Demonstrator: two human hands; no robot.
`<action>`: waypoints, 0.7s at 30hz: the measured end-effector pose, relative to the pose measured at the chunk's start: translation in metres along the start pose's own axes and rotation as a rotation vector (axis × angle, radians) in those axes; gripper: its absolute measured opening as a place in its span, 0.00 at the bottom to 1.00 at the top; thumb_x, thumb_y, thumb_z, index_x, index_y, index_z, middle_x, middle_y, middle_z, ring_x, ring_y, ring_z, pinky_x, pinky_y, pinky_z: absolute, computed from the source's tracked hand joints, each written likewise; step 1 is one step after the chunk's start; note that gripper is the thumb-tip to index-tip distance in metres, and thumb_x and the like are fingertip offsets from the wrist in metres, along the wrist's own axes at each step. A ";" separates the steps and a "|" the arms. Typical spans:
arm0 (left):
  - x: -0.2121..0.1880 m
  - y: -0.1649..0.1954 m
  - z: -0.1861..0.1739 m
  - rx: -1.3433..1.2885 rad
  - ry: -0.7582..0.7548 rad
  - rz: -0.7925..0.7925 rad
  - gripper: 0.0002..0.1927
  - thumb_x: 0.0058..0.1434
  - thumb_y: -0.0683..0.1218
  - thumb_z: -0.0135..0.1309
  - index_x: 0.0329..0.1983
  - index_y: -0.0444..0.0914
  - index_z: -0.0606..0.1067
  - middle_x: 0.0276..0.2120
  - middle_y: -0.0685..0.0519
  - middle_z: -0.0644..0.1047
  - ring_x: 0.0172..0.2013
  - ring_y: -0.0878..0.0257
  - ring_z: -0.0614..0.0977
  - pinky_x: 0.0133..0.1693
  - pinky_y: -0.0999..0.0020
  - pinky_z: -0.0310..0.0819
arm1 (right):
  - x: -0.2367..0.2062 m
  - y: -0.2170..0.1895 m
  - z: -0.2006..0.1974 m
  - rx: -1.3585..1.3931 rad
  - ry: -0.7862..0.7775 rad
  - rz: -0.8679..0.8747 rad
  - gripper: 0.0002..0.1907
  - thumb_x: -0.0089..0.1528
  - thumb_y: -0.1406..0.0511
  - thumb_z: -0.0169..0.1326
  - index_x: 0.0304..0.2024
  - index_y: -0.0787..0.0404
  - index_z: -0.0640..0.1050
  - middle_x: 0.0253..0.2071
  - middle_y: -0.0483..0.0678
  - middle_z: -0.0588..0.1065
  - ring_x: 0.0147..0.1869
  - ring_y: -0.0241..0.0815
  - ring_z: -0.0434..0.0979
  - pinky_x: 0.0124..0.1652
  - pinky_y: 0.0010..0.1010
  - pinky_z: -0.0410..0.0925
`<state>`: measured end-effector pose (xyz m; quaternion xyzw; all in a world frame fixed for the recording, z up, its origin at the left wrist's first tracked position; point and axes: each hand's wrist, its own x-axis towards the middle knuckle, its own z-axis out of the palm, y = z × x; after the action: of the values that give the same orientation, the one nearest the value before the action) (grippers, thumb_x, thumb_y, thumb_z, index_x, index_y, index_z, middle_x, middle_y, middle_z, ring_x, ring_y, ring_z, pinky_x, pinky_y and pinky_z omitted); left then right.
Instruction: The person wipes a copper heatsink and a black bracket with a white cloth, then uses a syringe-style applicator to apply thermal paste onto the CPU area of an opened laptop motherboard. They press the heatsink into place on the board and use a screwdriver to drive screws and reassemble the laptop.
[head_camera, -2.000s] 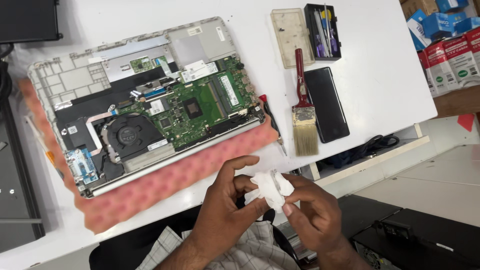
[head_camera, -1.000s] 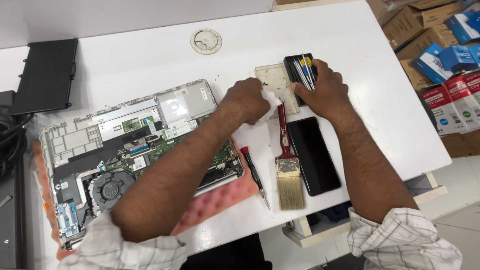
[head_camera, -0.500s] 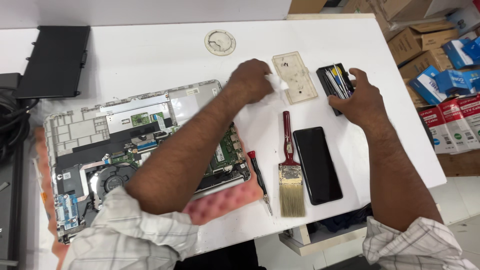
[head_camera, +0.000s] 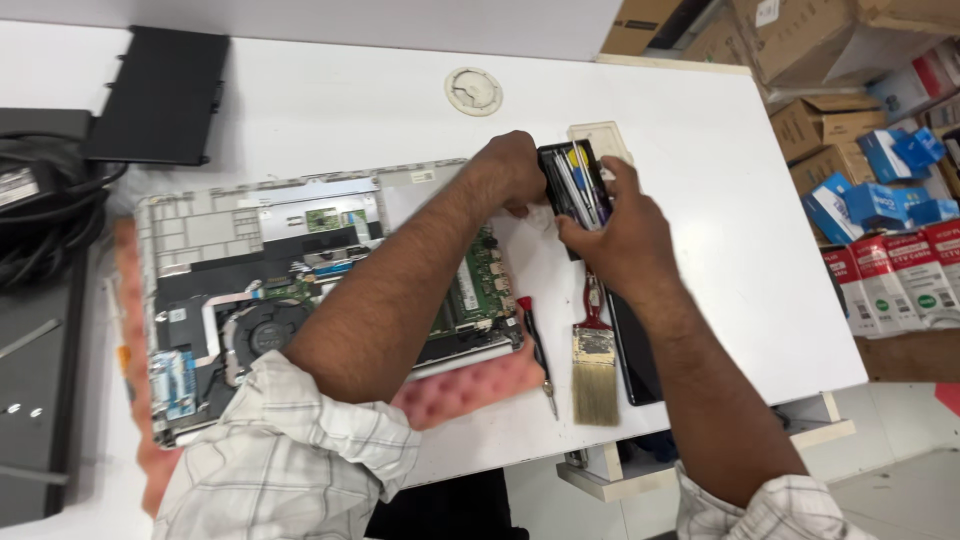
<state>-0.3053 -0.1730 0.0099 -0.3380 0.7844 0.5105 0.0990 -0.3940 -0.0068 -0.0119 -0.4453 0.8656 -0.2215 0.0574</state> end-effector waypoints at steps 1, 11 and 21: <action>-0.001 -0.001 -0.006 0.206 0.010 0.049 0.19 0.55 0.44 0.64 0.48 0.31 0.80 0.44 0.41 0.85 0.46 0.52 0.90 0.48 0.61 0.86 | 0.000 -0.007 0.005 -0.006 -0.022 0.020 0.43 0.54 0.60 0.67 0.68 0.60 0.62 0.45 0.58 0.81 0.42 0.52 0.85 0.43 0.39 0.77; -0.089 -0.036 -0.068 0.261 0.792 0.647 0.14 0.60 0.41 0.59 0.50 0.39 0.79 0.41 0.39 0.81 0.43 0.42 0.84 0.46 0.51 0.77 | 0.011 -0.013 0.029 -0.187 -0.078 -0.054 0.45 0.56 0.57 0.68 0.69 0.62 0.61 0.40 0.63 0.80 0.41 0.61 0.83 0.44 0.47 0.76; -0.313 -0.195 -0.098 0.299 0.999 0.383 0.15 0.68 0.40 0.60 0.56 0.32 0.75 0.45 0.42 0.82 0.39 0.54 0.86 0.35 0.63 0.79 | 0.014 -0.003 0.015 -0.139 -0.086 -0.080 0.47 0.59 0.53 0.67 0.72 0.66 0.61 0.46 0.65 0.79 0.47 0.62 0.82 0.47 0.48 0.73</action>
<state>0.0712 -0.1723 0.0683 -0.3725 0.8474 0.1799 -0.3329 -0.3954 -0.0241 -0.0230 -0.4918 0.8571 -0.1435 0.0546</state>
